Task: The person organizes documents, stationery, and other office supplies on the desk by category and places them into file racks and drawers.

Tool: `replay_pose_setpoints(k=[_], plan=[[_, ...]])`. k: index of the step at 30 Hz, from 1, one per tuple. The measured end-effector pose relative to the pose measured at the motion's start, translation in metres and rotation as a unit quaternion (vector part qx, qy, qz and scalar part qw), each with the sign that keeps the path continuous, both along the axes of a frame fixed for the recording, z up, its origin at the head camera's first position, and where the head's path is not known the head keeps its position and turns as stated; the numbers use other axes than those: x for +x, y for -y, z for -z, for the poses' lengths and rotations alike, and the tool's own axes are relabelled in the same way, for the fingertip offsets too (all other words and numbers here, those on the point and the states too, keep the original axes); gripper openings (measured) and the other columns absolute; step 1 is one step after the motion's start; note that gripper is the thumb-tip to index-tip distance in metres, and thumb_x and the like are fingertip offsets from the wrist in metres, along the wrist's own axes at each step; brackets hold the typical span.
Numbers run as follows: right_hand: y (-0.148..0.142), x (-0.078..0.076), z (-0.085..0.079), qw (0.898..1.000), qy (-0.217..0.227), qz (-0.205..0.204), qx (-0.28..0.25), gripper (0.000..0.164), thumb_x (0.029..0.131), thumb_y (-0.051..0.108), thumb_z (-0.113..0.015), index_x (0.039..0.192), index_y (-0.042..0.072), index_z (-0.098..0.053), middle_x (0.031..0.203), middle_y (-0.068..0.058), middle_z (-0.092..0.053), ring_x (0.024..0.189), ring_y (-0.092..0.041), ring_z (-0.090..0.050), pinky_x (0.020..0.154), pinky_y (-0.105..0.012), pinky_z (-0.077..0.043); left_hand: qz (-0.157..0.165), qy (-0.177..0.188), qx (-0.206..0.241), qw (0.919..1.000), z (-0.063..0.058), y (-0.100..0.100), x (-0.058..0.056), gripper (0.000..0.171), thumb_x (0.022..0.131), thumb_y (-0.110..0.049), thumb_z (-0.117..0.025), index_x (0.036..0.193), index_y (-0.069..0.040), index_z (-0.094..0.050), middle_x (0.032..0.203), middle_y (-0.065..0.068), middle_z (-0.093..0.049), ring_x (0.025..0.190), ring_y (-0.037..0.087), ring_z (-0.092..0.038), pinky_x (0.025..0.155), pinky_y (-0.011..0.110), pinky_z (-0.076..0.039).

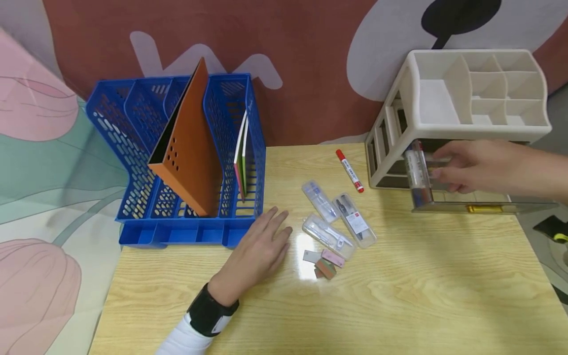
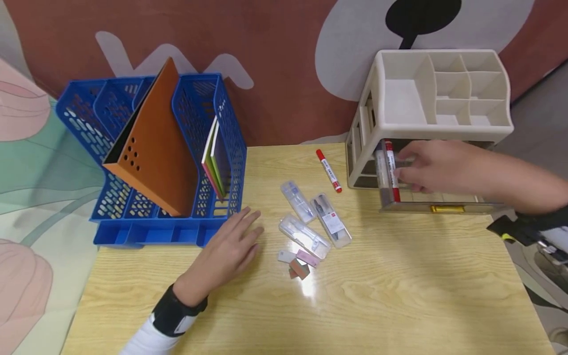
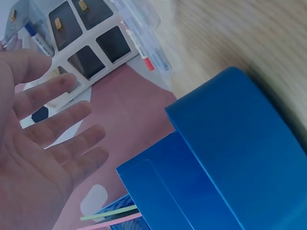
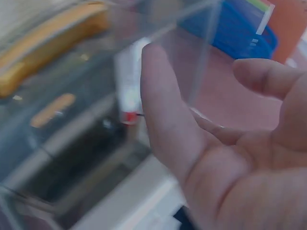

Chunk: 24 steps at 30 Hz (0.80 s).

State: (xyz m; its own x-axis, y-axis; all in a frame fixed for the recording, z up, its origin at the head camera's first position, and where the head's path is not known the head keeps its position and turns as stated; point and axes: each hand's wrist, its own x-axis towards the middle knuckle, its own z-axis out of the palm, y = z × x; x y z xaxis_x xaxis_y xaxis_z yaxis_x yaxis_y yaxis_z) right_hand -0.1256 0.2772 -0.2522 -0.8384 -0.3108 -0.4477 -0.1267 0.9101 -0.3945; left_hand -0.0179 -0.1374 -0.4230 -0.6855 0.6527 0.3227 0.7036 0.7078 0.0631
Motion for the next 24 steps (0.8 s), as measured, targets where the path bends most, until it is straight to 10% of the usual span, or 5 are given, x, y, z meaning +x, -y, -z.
replay_pose_setpoints(k=[9, 16, 20, 24], plan=[[0.021, 0.039, -0.01, 0.976, -0.197, -0.067, 0.063, 0.042, 0.099, 0.025, -0.069, 0.134, 0.006, -0.059, 0.094, 0.0, -0.076, 0.079, -0.017, -0.07, 0.062, -0.038, -0.056, -0.032, 0.005, 0.028, 0.9991, -0.004, -0.002, -0.005, 0.042, 0.097, -0.023, -0.068, 0.135, -0.006, -0.065, 0.15, 0.021, -0.055, 0.143, 0.041, -0.048, 0.122, 0.051, -0.038], [0.037, 0.07, 0.005, 0.929, -0.345, -0.135, -0.005, 0.03, 0.086, 0.015, -0.078, 0.114, 0.013, -0.068, 0.081, 0.012, -0.069, 0.069, -0.006, -0.066, 0.052, -0.031, -0.052, -0.057, -0.001, 0.043, 0.9975, -0.007, -0.005, -0.009, 0.044, 0.096, -0.022, -0.069, 0.136, -0.006, -0.064, 0.151, 0.021, -0.054, 0.144, 0.042, -0.047, 0.118, 0.053, -0.042], [0.048, 0.085, 0.017, 0.908, -0.385, -0.159, -0.049, 0.026, 0.1, 0.033, -0.063, 0.113, 0.011, -0.067, 0.085, 0.008, -0.072, 0.069, -0.01, -0.068, 0.05, -0.035, -0.053, -0.067, 0.012, 0.054, 0.9962, -0.007, -0.008, -0.01, 0.044, 0.097, -0.022, -0.069, 0.137, -0.005, -0.063, 0.152, 0.021, -0.053, 0.145, 0.042, -0.046, 0.117, 0.055, -0.043], [0.057, 0.094, 0.028, 0.896, -0.4, -0.17, -0.089, 0.056, 0.108, 0.054, -0.036, 0.114, 0.008, -0.067, 0.092, 0.0, -0.073, 0.071, -0.016, -0.069, 0.052, -0.038, -0.056, -0.077, 0.022, 0.062, 0.9949, -0.005, -0.011, -0.011, 0.044, 0.097, -0.022, -0.069, 0.137, -0.005, -0.063, 0.153, 0.021, -0.052, 0.145, 0.043, -0.046, 0.116, 0.057, -0.043]])
